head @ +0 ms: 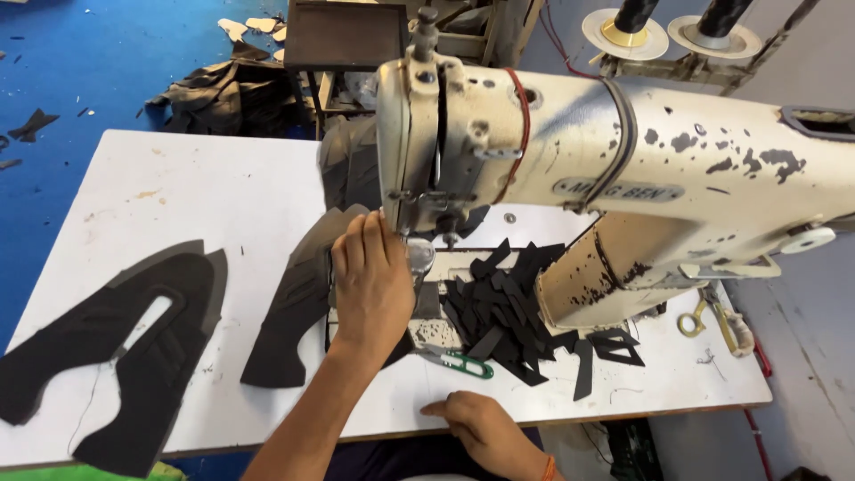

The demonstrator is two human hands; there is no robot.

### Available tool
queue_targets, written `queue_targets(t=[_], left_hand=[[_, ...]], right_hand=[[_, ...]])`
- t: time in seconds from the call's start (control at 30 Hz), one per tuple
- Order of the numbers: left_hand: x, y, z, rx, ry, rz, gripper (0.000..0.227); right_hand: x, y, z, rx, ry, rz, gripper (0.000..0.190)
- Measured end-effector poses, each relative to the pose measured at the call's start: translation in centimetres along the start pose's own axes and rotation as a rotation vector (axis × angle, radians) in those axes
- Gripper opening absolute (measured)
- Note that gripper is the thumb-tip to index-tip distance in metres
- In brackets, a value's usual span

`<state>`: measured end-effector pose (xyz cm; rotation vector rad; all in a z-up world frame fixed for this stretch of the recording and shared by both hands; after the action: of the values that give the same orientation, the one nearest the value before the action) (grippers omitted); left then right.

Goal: The person operates a sewing machine to stitch black fabric pieces, likely car interior parts. They guide the material under the needle, cut threads, and reposition the items for continuous sewing.

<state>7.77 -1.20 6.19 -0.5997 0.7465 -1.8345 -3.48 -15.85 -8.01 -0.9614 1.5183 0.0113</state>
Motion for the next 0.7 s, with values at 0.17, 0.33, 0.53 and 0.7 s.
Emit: queue_targets(t=[0.17, 0.33, 0.53, 0.7], left_hand=[[-2.1, 2.8, 0.1, -0.097, 0.111, 0.023, 0.041], [-3.6, 1.8, 0.9, -0.143, 0.256, -0.086, 0.036], [2.9, -2.9, -4.0, 0.086, 0.335, -0.237, 0.015], [9.4, -3.3, -8.6, -0.213, 0.557, -0.707, 0.011]], right_hand=[[-0.6, -0.1, 1.5, -0.068, -0.042, -0.009, 0.039], [-2.6, -0.9, 1.4, -0.083, -0.165, -0.080, 0.030], [-0.7, -1.4, -1.4, -0.028, -0.249, 0.022, 0.018], [2.7, -4.7, -3.0, 0.072, -0.218, 0.066, 0.015]])
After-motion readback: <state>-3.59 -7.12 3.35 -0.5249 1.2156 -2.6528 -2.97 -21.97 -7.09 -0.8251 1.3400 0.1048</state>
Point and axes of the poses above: each hand's wrist, its own z-axis towards the middle knuckle, its own y-axis out of the palm, x = y × z, the point moved 9 cm from there along z, towards the middle knuckle, and after that the axes turned 6 degrees about y, right-handed, at the moved point
